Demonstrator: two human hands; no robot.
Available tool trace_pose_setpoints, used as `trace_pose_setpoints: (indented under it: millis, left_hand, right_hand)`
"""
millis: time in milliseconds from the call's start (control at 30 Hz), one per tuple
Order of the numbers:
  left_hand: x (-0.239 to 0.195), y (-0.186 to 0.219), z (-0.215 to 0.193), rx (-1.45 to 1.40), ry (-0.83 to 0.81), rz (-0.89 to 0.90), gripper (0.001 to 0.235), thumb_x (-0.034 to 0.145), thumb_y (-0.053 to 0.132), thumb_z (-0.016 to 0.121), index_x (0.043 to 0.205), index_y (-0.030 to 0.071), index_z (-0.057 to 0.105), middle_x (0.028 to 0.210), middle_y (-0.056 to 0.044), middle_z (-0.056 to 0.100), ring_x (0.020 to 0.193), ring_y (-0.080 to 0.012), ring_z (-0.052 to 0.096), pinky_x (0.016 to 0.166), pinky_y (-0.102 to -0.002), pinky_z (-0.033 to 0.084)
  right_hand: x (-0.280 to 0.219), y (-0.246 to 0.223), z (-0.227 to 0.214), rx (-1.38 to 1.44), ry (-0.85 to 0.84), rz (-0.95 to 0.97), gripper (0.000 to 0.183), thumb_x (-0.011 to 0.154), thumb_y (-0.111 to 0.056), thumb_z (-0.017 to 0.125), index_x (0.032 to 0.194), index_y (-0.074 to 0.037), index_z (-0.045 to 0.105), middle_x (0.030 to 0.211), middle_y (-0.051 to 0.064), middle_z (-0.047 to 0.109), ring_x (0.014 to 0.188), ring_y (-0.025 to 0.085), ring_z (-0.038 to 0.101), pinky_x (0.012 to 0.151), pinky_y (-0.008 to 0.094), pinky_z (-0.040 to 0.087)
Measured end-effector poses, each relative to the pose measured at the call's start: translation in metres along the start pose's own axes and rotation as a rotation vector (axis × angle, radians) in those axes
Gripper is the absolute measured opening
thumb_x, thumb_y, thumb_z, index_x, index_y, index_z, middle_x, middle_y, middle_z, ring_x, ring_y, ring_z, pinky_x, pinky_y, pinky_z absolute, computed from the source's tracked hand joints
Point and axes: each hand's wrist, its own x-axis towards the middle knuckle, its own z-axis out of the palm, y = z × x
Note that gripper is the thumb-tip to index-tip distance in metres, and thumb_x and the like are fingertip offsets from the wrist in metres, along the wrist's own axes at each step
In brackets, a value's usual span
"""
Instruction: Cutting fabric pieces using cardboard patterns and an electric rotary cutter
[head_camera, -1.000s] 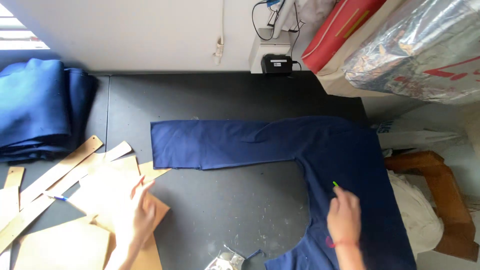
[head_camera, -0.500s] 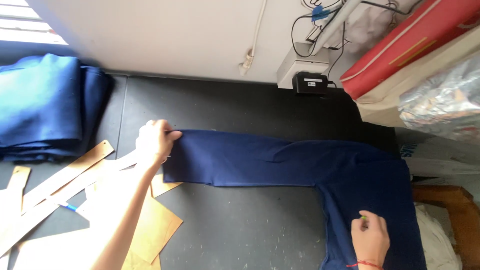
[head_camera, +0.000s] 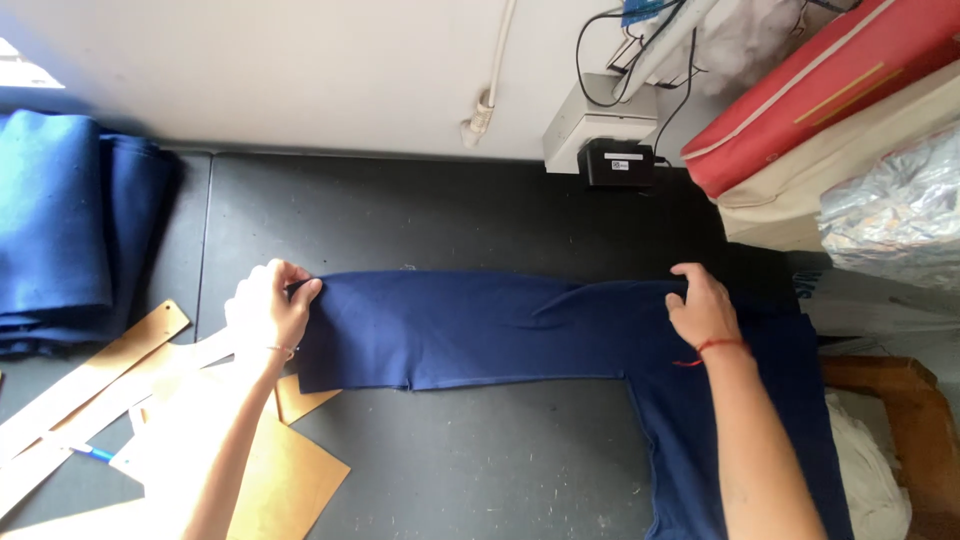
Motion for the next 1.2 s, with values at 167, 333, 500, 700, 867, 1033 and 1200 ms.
trace_pose_setpoints:
  millis: [167,333,500,700,867,1033,1200]
  left_hand:
    - [-0.002,0.0,0.003,0.228,0.017,-0.023,0.016,0.08,0.036,0.062,0.081,0.02,0.057,0.081,-0.005,0.059,0.081,-0.0269,0.058,0.073,-0.038,0.044]
    - [0.001,0.002,0.009,0.275,0.006,-0.092,0.015,0.079,0.037,0.061,0.08,0.022,0.057,0.082,-0.005,0.058,0.082,-0.0284,0.058,0.074,-0.04,0.043]
    - [-0.001,0.002,0.01,0.281,0.041,-0.05,0.016,0.08,0.036,0.061,0.08,0.02,0.058,0.081,-0.008,0.057,0.081,-0.0311,0.058,0.075,-0.041,0.043]
    - [0.004,-0.022,0.029,0.363,0.053,-0.026,0.018,0.079,0.044,0.061,0.082,0.027,0.057,0.082,-0.002,0.056,0.08,-0.0273,0.058,0.074,-0.038,0.045]
    - [-0.002,-0.006,0.019,0.29,0.076,-0.01,0.015,0.081,0.036,0.063,0.084,0.022,0.058,0.082,-0.006,0.056,0.081,-0.0305,0.058,0.076,-0.04,0.044]
    - [0.0,-0.01,0.02,0.312,0.072,-0.018,0.016,0.081,0.038,0.062,0.083,0.023,0.058,0.082,-0.006,0.056,0.081,-0.03,0.058,0.075,-0.04,0.044]
    - [-0.003,-0.01,0.023,0.301,0.125,0.016,0.012,0.08,0.032,0.056,0.081,0.021,0.057,0.085,-0.005,0.058,0.079,-0.03,0.053,0.068,-0.041,0.039]
  right_hand:
    - [0.004,0.021,-0.012,-0.249,-0.009,0.137,0.022,0.082,-0.034,0.058,0.1,-0.023,0.06,0.089,0.01,0.064,0.091,0.03,0.059,0.077,0.041,0.046]
    - [-0.022,0.033,0.004,-0.044,0.398,0.031,0.02,0.087,-0.019,0.06,0.101,-0.011,0.047,0.084,0.017,0.061,0.087,0.038,0.056,0.077,0.048,0.042]
    - [-0.016,0.026,-0.001,0.109,0.394,0.073,0.031,0.09,-0.021,0.055,0.113,-0.013,0.036,0.065,0.009,0.052,0.071,0.029,0.055,0.07,0.043,0.042]
    - [-0.005,0.064,0.014,-0.132,0.067,0.336,0.042,0.081,-0.052,0.055,0.105,-0.018,0.05,0.098,0.012,0.061,0.089,0.031,0.059,0.072,0.045,0.047]
    - [-0.006,0.074,0.022,-0.123,0.13,0.286,0.027,0.092,-0.036,0.045,0.1,-0.011,0.049,0.085,0.017,0.063,0.085,0.036,0.059,0.072,0.046,0.046]
    - [-0.04,0.058,0.004,-0.2,0.331,0.242,0.026,0.096,-0.035,0.041,0.103,-0.009,0.043,0.078,0.021,0.062,0.08,0.039,0.06,0.071,0.047,0.046]
    - [-0.083,0.039,-0.009,-0.233,0.598,0.036,0.01,0.097,-0.012,0.047,0.097,-0.003,0.043,0.074,0.022,0.057,0.062,0.047,0.053,0.052,0.053,0.036]
